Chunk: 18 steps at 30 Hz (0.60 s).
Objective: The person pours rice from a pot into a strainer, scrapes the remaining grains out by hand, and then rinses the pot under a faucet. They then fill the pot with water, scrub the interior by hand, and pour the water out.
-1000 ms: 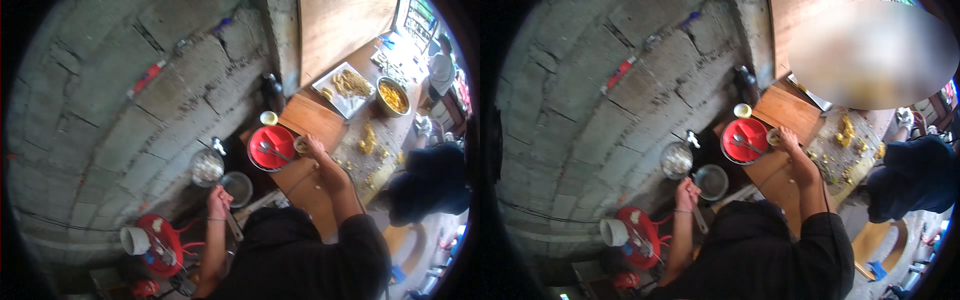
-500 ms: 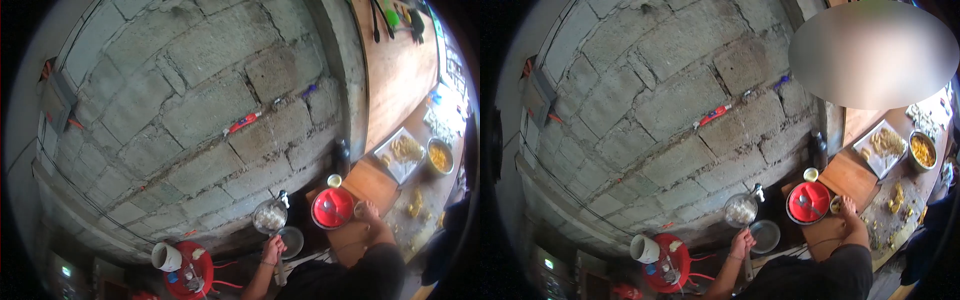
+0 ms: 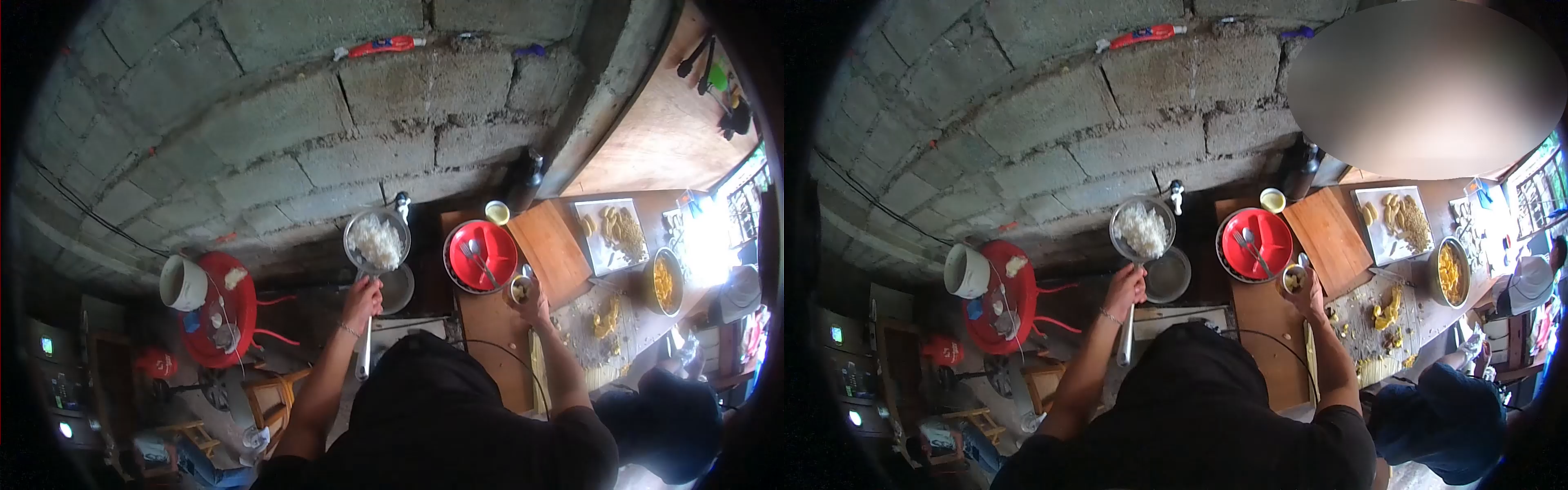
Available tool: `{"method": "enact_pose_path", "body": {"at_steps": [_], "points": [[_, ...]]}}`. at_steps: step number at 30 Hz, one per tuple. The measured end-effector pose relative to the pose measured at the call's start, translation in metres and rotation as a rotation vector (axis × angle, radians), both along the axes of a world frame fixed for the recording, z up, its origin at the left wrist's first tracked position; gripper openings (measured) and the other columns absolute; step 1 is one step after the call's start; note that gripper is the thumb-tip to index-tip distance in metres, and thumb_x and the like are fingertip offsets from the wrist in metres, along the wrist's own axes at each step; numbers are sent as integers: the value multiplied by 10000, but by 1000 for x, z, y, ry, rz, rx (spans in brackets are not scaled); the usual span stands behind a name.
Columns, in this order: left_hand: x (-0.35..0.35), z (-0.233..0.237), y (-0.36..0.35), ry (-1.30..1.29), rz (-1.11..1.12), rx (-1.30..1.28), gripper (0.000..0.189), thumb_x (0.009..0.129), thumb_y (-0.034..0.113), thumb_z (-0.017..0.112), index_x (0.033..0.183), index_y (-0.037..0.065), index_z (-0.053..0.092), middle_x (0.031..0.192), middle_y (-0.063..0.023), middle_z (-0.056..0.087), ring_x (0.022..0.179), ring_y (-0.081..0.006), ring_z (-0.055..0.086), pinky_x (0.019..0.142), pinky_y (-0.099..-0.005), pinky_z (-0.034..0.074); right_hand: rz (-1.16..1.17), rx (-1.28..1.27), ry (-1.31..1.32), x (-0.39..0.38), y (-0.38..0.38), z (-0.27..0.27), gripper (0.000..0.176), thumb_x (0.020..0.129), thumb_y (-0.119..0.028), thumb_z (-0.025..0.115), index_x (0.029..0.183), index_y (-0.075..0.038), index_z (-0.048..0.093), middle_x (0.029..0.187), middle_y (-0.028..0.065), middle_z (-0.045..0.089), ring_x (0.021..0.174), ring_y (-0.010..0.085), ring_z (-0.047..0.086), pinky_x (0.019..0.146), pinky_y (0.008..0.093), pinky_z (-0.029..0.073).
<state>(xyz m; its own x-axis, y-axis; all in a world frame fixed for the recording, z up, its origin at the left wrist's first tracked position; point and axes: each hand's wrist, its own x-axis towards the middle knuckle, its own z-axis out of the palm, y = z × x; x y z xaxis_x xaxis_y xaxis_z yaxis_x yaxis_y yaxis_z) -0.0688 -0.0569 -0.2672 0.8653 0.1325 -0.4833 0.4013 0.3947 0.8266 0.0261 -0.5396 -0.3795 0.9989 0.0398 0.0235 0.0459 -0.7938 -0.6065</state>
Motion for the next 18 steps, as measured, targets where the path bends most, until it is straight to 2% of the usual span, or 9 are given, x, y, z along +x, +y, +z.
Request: {"method": "enact_pose_path", "body": {"at_steps": [3, 6, 7, 9, 10, 12, 13, 15, 18], "points": [[11, 7, -4, -14, -55, 8, 191, 1069, 218, 528, 942, 80, 566, 587, 38, 420, 437, -76, 379, 463, -284, 384, -53, 349, 144, -10, 21, 54, 986, 622, -328, 958, 1415, 9, 480, 1290, 191, 634, 1189, 300, 639, 1017, 418, 526], [21, 23, -16, -3, -113, -9, 187, 1072, 209, 520, 950, 73, 561, 589, 39, 411, 433, -74, 357, 465, -279, 373, 2, 653, 87, -14, 44, 76, 1040, 629, -258, 953, 1483, 26, 431, 1309, 139, 630, 1173, 232, 636, 1012, 374, 526], [24, 27, -21, 2, -131, -15, 186, 1072, 207, 518, 953, 70, 558, 589, 39, 407, 432, -74, 349, 465, -278, 370, 80, 701, -2, -11, 47, 67, 1060, 636, -299, 941, 1501, 17, 416, 1306, 136, 621, 1148, 222, 635, 971, 357, 543], [30, 29, -32, -22, -161, -15, 183, 1069, 206, 520, 960, 64, 552, 590, 37, 397, 426, -75, 333, 464, -279, 369, 107, 730, 57, -16, 78, 115, 1042, 626, -274, 919, 1481, 54, 422, 1343, 147, 583, 1256, 239, 574, 1112, 385, 440], [33, 30, -37, -36, -181, -10, 181, 1069, 205, 521, 962, 63, 552, 590, 36, 396, 425, -75, 331, 464, -280, 370, 182, 990, 55, -13, 85, 100, 1014, 613, -219, 898, 1477, 43, 434, 1341, 145, 573, 1265, 247, 573, 1096, 384, 457], [37, 31, -49, -56, -212, 2, 175, 1068, 203, 521, 968, 61, 548, 590, 34, 395, 423, -74, 325, 456, -278, 366, 198, 597, -18, -7, 95, 102, 1050, 593, -210, 932, 1478, 44, 428, 1353, 169, 559, 1280, 271, 564, 1104, 384, 454], [40, 32, -53, -61, -231, 8, 176, 1069, 203, 521, 969, 61, 547, 590, 34, 395, 423, -73, 324, 452, -276, 365, 198, 571, -16, -10, 110, 115, 1081, 603, -268, 976, 1479, 44, 427, 1375, 192, 545, 1282, 291, 564, 1099, 381, 456], [44, 31, -64, -74, -263, 22, 178, 1070, 205, 519, 971, 59, 544, 591, 34, 395, 422, -70, 322, 446, -272, 361, 200, 742, 55, -12, 128, 113, 1092, 613, -247, 971, 1494, 46, 397, 1402, 210, 531, 1302, 305, 558, 1108, 393, 453], [46, 38, -82, -95, -261, 49, 183, 1073, 203, 513, 967, 56, 540, 593, 34, 395, 425, -65, 319, 429, -254, 342, 271, 508, -6, -11, 145, 123, 1063, 620, -266, 957, 1476, 46, 408, 1356, 220, 556, 1265, 327, 583, 1085, 409, 472]]}}
